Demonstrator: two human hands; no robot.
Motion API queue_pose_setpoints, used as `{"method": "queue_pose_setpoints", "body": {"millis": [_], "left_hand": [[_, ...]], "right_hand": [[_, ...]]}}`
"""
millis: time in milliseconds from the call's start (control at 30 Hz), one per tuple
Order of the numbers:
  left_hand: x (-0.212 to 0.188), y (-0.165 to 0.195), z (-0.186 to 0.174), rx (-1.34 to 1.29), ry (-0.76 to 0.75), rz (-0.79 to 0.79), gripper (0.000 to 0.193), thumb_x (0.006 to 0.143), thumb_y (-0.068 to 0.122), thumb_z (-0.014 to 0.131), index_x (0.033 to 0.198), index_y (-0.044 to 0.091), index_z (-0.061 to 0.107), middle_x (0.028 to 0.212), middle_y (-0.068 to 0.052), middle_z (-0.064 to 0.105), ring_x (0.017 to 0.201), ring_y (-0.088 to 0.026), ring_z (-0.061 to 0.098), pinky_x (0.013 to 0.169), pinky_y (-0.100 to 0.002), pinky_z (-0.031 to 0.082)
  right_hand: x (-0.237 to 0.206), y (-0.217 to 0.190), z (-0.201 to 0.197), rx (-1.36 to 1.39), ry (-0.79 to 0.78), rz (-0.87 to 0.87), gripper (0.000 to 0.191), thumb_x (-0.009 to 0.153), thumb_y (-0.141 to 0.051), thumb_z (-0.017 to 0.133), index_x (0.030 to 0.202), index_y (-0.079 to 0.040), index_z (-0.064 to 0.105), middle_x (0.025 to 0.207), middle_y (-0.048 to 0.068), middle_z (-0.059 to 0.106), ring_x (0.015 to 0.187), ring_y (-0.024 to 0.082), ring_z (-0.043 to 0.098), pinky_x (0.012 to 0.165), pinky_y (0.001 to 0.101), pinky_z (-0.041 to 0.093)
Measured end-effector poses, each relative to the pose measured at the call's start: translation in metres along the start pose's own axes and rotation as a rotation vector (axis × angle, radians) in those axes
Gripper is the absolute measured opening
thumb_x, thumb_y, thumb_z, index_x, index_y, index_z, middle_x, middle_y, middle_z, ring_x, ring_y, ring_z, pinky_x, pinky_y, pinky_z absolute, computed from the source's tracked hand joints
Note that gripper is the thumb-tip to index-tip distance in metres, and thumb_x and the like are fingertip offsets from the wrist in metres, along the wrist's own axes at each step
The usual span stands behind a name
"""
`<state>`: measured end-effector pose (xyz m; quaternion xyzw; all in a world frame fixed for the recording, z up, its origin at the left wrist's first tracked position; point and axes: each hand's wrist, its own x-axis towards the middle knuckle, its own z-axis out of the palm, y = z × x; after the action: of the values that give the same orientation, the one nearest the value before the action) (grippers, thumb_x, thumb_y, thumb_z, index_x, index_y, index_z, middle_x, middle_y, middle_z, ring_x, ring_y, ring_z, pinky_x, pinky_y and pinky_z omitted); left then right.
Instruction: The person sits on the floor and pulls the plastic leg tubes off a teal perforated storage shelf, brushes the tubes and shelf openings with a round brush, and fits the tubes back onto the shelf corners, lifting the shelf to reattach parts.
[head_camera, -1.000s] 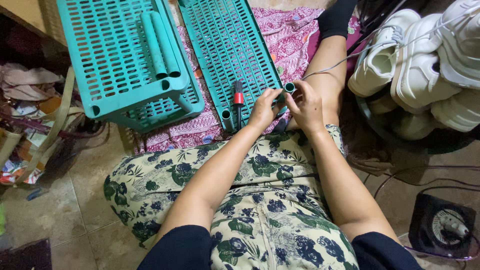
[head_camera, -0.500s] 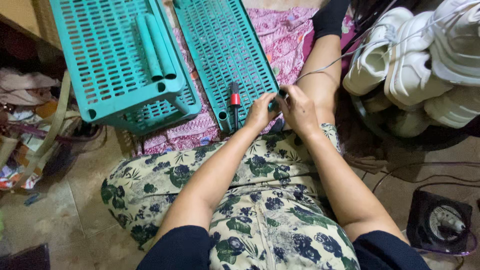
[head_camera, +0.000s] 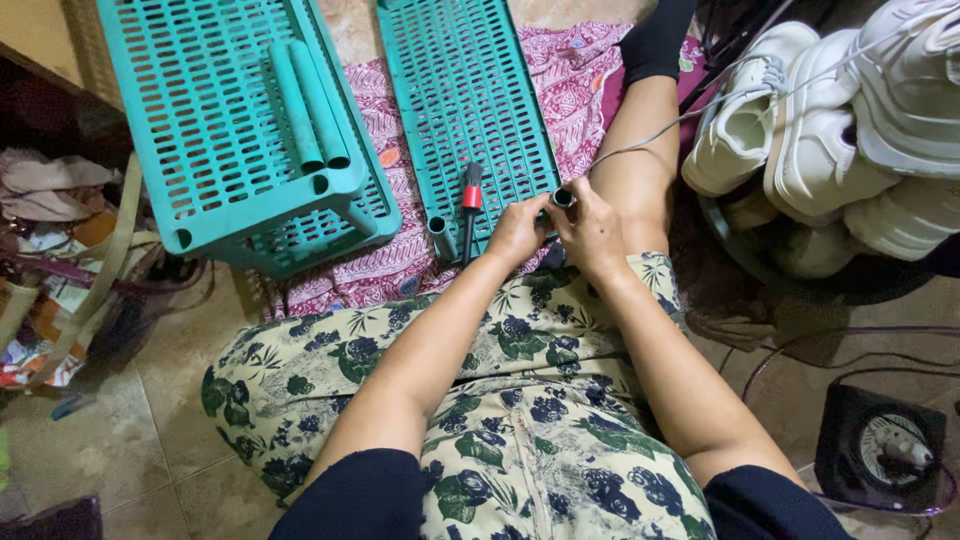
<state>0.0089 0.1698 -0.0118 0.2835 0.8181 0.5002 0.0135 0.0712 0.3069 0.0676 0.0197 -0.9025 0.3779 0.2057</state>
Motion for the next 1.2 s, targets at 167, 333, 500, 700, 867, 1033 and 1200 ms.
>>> {"method": "queue_pose_setpoints", "body": {"millis": [167,333,500,700,867,1033,1200], "left_hand": [[-0.007,0.009,-0.003,0.042,0.025,-0.038,0.062,0.077,0.005,0.076,0.137,0.006,0.059,0.116,-0.022,0.069,0.105,-0.042,0.066,0.088,-0.049,0.055],[-0.065,0.001,-0.013,0.043,0.165,0.009,0.056,0.086,0.018,0.078,0.134,-0.002,0.058,0.125,-0.026,0.063,0.112,-0.044,0.062,0.093,-0.051,0.053],[-0.111,-0.041,-0.040,0.027,0.039,-0.419,0.024,0.090,0.021,0.070,0.112,0.010,0.072,0.111,-0.015,0.075,0.101,-0.030,0.074,0.087,-0.041,0.059],[-0.128,-0.063,-0.083,0.182,0.074,-0.688,0.022,0.093,0.026,0.072,0.108,0.010,0.071,0.103,-0.014,0.077,0.097,-0.030,0.074,0.086,-0.041,0.058],[-0.128,-0.062,-0.100,0.190,0.352,-0.472,0.059,0.080,0.015,0.075,0.133,0.013,0.049,0.119,-0.013,0.062,0.108,-0.033,0.065,0.092,-0.044,0.054],[-0.124,-0.067,-0.100,0.251,0.359,-0.350,0.061,0.078,0.022,0.081,0.133,0.014,0.055,0.124,-0.016,0.060,0.113,-0.037,0.062,0.094,-0.046,0.052],[-0.126,-0.069,-0.107,0.129,0.349,-0.439,0.048,0.089,0.028,0.077,0.132,0.014,0.061,0.125,-0.015,0.067,0.110,-0.036,0.066,0.094,-0.045,0.054]], "right_hand": [[0.004,-0.009,-0.006,0.000,-0.005,-0.004,0.031,0.094,-0.015,0.078,0.114,-0.003,0.057,0.083,0.016,0.070,0.071,0.029,0.071,0.062,0.0387,0.055],[0.003,-0.043,-0.014,-0.272,0.252,-0.362,0.047,0.083,-0.016,0.078,0.122,-0.002,0.057,0.115,0.021,0.068,0.105,0.037,0.063,0.090,0.0454,0.052],[0.005,-0.053,0.044,-0.213,-0.048,-0.357,0.026,0.094,-0.015,0.073,0.115,-0.008,0.062,0.107,0.015,0.066,0.104,0.035,0.061,0.090,0.0470,0.051],[0.006,-0.037,0.139,-0.394,-0.528,-0.231,0.038,0.088,-0.016,0.058,0.125,-0.024,0.066,0.094,0.016,0.068,0.091,0.040,0.066,0.071,0.0517,0.055],[-0.005,-0.035,0.149,-0.235,-0.465,-0.085,0.025,0.092,-0.032,0.067,0.110,-0.015,0.069,0.099,0.017,0.069,0.095,0.040,0.066,0.081,0.0494,0.055],[0.001,-0.035,0.145,-0.090,-0.245,0.030,0.028,0.091,-0.021,0.068,0.117,-0.011,0.070,0.101,0.018,0.070,0.094,0.037,0.067,0.084,0.0473,0.054],[0.012,-0.063,0.122,0.215,-0.123,0.115,0.025,0.099,-0.007,0.062,0.122,-0.011,0.070,0.101,0.013,0.073,0.076,0.020,0.065,0.071,0.0343,0.053]]}}
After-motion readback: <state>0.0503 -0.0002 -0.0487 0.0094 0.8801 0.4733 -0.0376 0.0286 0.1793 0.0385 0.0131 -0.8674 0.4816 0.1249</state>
